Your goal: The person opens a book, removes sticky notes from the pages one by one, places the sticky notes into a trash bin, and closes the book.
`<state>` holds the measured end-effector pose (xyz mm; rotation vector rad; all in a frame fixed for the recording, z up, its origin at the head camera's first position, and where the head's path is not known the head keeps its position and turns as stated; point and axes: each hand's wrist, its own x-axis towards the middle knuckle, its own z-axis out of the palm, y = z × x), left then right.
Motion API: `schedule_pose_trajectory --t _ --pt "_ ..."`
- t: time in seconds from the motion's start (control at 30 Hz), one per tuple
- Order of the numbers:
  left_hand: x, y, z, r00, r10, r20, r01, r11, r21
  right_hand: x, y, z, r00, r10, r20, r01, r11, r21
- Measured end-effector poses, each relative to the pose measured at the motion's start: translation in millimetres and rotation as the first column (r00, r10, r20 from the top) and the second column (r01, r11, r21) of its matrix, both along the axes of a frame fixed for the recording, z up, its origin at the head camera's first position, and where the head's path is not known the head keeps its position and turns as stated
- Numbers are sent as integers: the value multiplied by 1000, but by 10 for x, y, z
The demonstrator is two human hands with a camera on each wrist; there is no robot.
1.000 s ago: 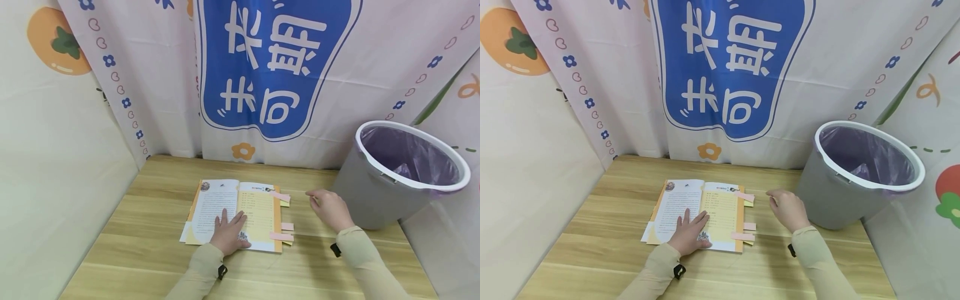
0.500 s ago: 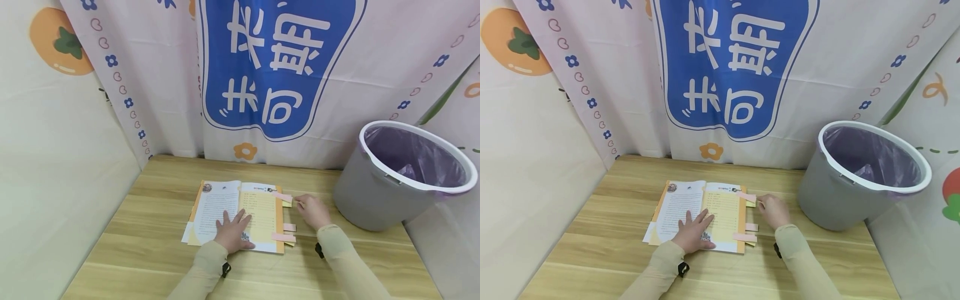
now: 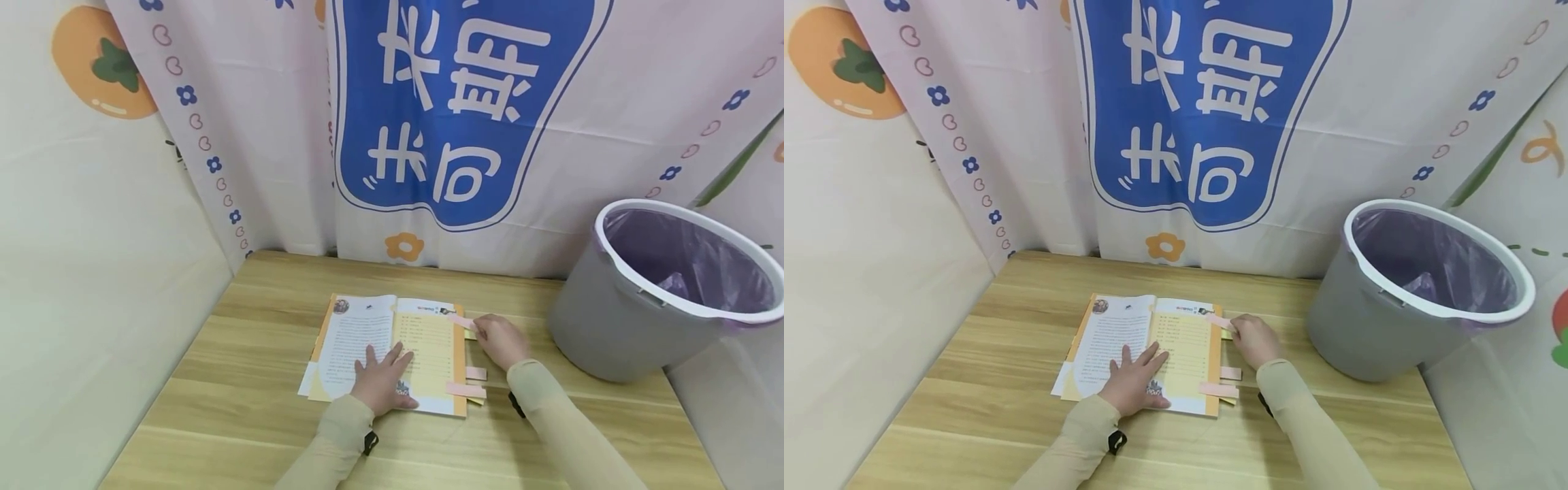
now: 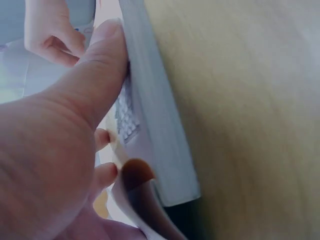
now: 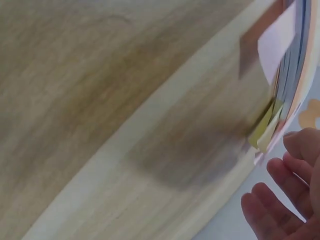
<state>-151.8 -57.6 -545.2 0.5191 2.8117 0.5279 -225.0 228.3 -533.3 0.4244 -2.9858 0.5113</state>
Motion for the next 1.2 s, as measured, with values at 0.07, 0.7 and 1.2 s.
schedule_pose_trajectory --t 0.07,0.7,1.2 --pt "-2 1 16 1000 -2 4 2 1000 0 -28 -15 -25 1000 13 3 -13 1000 11" --pt "-7 14 79 1000 7 11 -7 1000 -12 -150 -76 -126 987 114 -115 -102 989 107" --pt "4 22 92 1000 11 3 -11 1000 -17 -195 -41 -151 959 110 -261 -103 994 41"
